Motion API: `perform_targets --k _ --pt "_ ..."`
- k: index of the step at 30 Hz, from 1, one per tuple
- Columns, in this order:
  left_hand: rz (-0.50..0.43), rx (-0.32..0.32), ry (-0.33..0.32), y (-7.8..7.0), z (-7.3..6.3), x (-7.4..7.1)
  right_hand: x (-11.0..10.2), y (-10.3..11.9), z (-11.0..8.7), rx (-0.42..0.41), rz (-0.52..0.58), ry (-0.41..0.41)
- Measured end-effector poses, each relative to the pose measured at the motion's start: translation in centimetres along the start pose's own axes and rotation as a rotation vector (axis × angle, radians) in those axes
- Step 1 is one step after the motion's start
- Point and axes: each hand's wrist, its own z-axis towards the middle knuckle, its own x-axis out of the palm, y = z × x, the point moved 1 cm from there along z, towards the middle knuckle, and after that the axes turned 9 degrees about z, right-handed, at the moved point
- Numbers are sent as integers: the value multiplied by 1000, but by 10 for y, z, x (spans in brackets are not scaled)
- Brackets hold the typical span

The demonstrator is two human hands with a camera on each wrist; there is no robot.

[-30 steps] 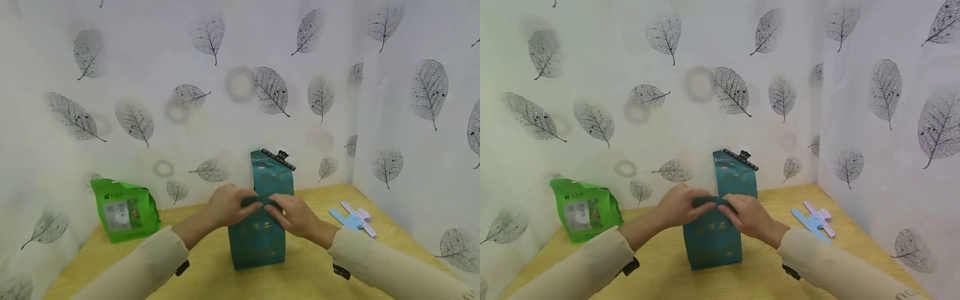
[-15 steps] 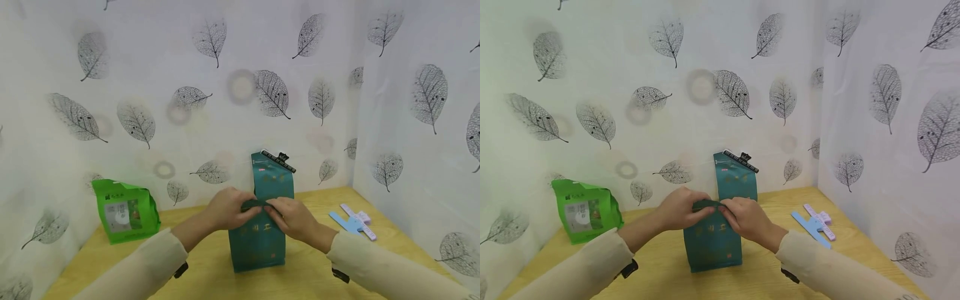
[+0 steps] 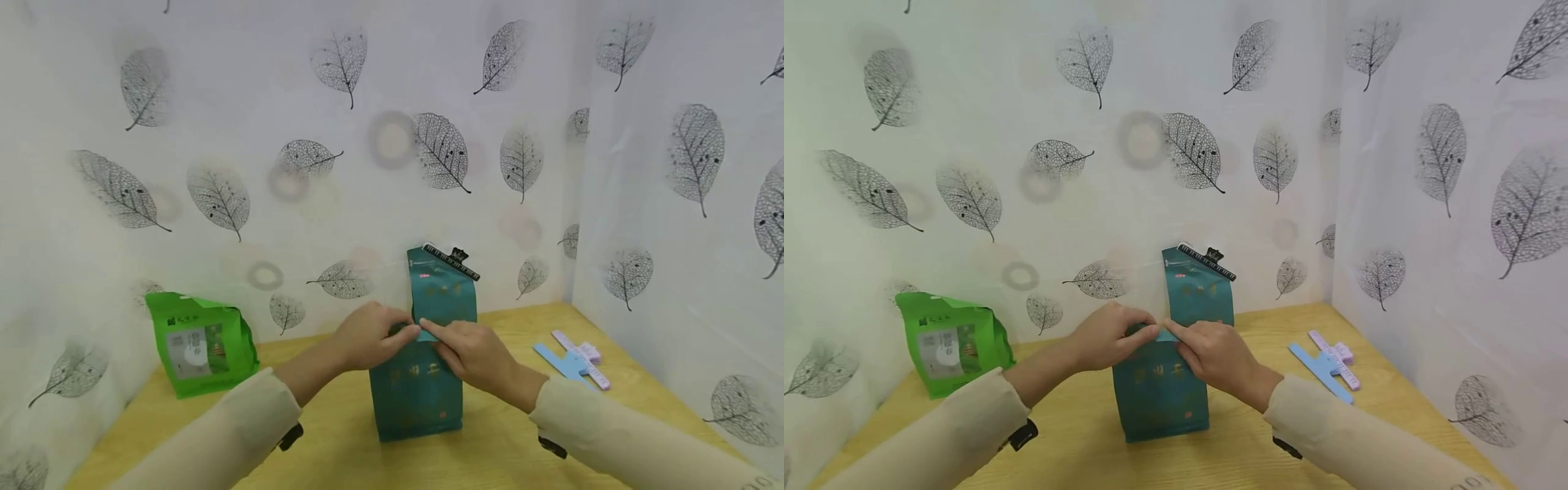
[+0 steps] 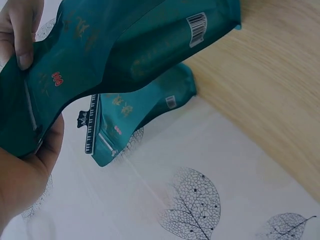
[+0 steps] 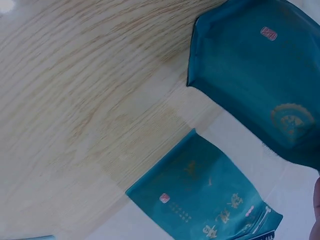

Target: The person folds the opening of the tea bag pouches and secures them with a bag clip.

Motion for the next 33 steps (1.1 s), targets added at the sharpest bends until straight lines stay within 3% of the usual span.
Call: perform_targets --k 4,8,11,14,20,27,33 --pt "39 43 3 0 -5 3 -4 0 -3 16 150 -10" --pt "59 68 -19 0 -7 5 -6 0 3 107 294 24" --pt "43 75 -37 1 -7 5 -3 0 9 163 357 69" --pt "25 76 -23 2 -6 1 0 -1 13 171 385 63" --pt "-1 20 37 4 -1 -4 0 -4 19 169 297 15" --pt "40 81 -16 5 3 -9 -4 -5 21 127 198 -17" --pt "-53 51 55 8 -1 -6 -1 -2 14 72 127 -9"
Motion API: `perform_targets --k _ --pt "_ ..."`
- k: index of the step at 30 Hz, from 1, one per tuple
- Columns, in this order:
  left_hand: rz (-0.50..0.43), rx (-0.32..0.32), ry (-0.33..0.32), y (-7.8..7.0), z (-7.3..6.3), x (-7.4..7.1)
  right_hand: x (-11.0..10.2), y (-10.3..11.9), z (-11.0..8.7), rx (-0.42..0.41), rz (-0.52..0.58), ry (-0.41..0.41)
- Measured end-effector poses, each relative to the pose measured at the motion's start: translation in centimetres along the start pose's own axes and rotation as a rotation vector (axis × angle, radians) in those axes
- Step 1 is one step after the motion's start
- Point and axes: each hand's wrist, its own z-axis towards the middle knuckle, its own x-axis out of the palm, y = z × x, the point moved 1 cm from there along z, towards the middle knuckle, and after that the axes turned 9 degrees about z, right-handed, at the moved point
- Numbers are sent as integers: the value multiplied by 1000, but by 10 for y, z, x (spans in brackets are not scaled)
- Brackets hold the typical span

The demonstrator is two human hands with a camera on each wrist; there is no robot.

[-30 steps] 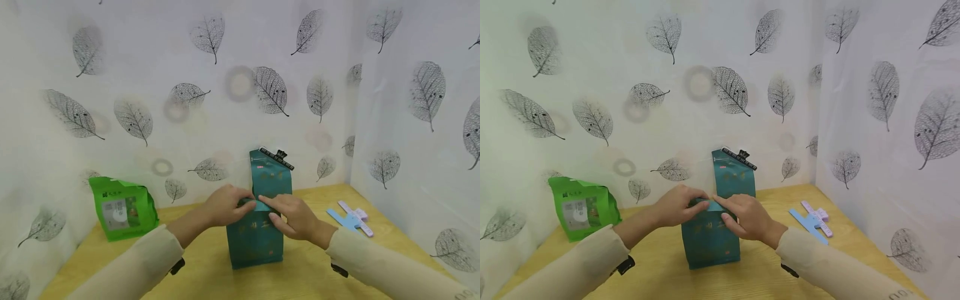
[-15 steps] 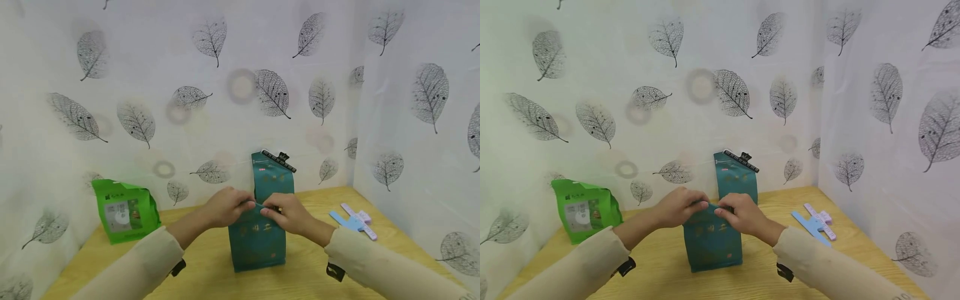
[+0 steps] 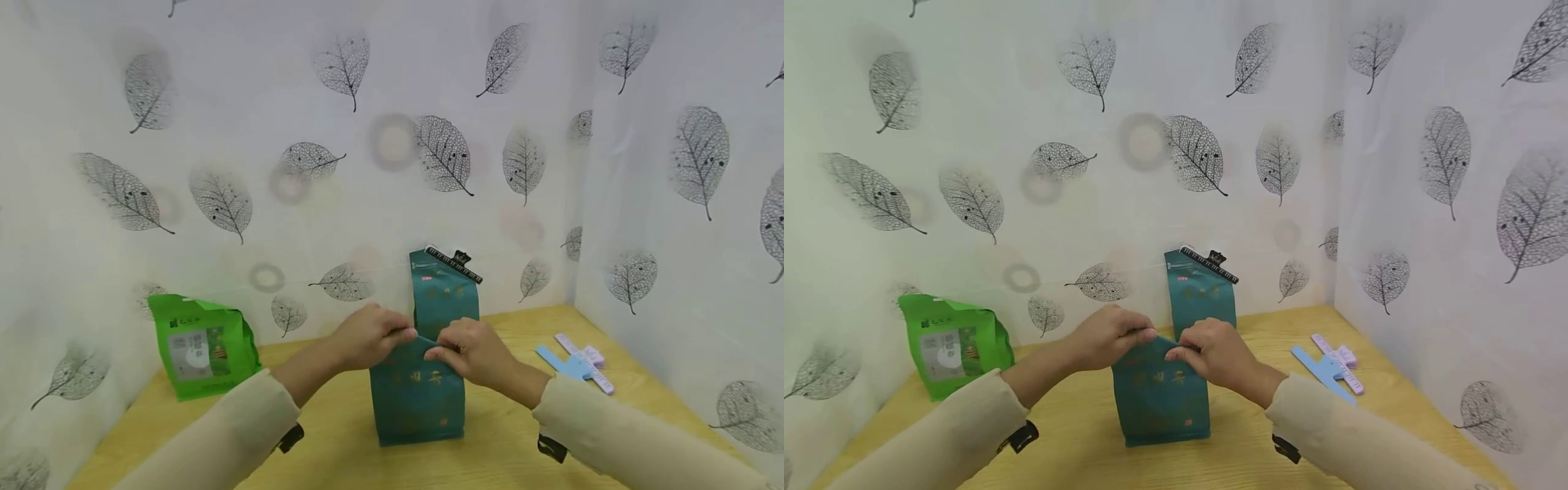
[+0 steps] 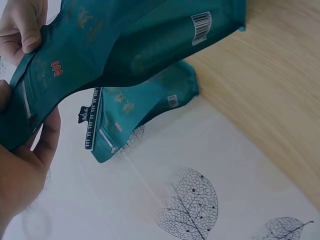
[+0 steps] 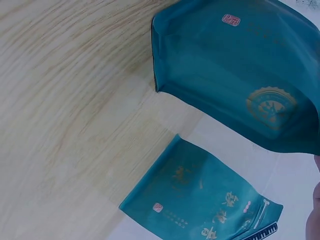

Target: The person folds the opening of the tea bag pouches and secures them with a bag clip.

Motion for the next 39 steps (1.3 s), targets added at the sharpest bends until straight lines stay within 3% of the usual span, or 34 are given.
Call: perform_targets --k 7,12,19,22,26,28,32,39 --pt "-124 -98 -44 9 -10 6 5 -1 -4 -37 1 7" --pt "-241 -114 -47 8 -13 7 9 -1 -6 -44 15 5" --pt "-304 -175 -19 11 -14 6 12 2 -6 -9 12 -2" --pt "-255 -155 -21 11 -13 4 11 0 -6 -5 10 1" --pt "-74 -66 -57 8 -8 2 8 -1 -4 16 13 9" --pt "-13 -52 -67 7 -4 2 6 -1 -3 23 15 6" --pt "13 -49 -81 4 -1 4 5 -1 -5 33 36 26" --pt "31 -35 -102 2 -5 3 -13 -11 -6 117 142 150"
